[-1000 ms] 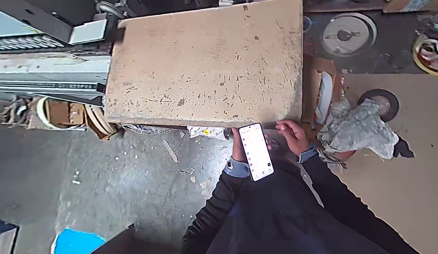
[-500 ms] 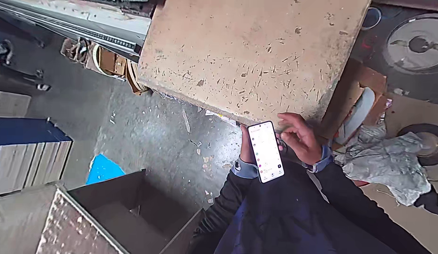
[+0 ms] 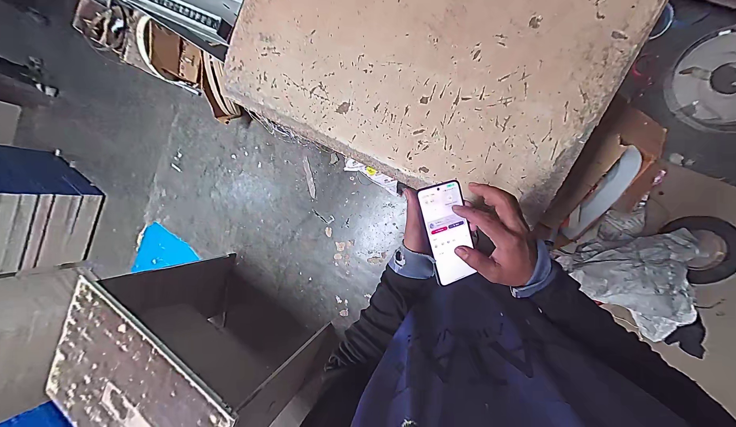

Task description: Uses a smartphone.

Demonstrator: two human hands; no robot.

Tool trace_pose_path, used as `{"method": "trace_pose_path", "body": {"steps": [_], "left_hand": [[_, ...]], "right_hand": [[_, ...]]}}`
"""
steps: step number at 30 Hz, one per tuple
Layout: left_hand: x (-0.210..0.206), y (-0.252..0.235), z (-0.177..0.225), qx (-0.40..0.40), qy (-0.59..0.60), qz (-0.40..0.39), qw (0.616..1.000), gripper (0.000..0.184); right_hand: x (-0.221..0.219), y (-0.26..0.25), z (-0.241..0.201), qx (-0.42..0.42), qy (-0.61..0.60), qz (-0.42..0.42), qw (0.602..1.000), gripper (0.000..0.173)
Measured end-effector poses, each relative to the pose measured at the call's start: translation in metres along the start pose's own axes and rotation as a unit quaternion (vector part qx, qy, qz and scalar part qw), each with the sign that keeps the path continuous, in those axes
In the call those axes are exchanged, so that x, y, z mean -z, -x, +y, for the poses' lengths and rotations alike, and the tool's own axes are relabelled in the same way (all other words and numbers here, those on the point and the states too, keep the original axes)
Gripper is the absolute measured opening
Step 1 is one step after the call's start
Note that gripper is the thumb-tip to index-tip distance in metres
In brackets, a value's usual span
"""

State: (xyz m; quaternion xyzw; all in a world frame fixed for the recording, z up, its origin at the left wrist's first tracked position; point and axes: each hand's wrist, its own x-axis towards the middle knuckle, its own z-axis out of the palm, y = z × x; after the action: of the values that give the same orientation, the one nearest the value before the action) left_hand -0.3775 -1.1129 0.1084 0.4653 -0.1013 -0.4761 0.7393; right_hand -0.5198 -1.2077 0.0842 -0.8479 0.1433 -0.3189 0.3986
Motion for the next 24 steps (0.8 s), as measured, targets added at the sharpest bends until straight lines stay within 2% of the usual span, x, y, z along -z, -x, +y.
{"method": "trace_pose_path", "body": {"steps": [8,13,18,24], "left_hand": [[0.009,-0.001,0.001,-0.009,0.005,-0.028,1.0,0.072],[0.011,-0.003,0.002,0.019,0.006,-0.017,1.0,0.073],[0.015,-0.007,0.006,0.023,0.048,-0.012,0.999,0.073],[0.027,-0.01,0.013,0.003,0.05,-0.009,0.999,0.074]], "right_hand": [[-0.017,-0.008,-0.002,0.024,0.061,-0.052,0.996,0.065],[-0.022,-0.015,-0.003,0.027,0.079,-0.069,0.994,0.064],[-0.024,-0.014,-0.004,0.015,0.072,-0.042,0.996,0.077],[-0.021,-0.004,-0.004,0.06,0.025,-0.053,0.996,0.063]]}}
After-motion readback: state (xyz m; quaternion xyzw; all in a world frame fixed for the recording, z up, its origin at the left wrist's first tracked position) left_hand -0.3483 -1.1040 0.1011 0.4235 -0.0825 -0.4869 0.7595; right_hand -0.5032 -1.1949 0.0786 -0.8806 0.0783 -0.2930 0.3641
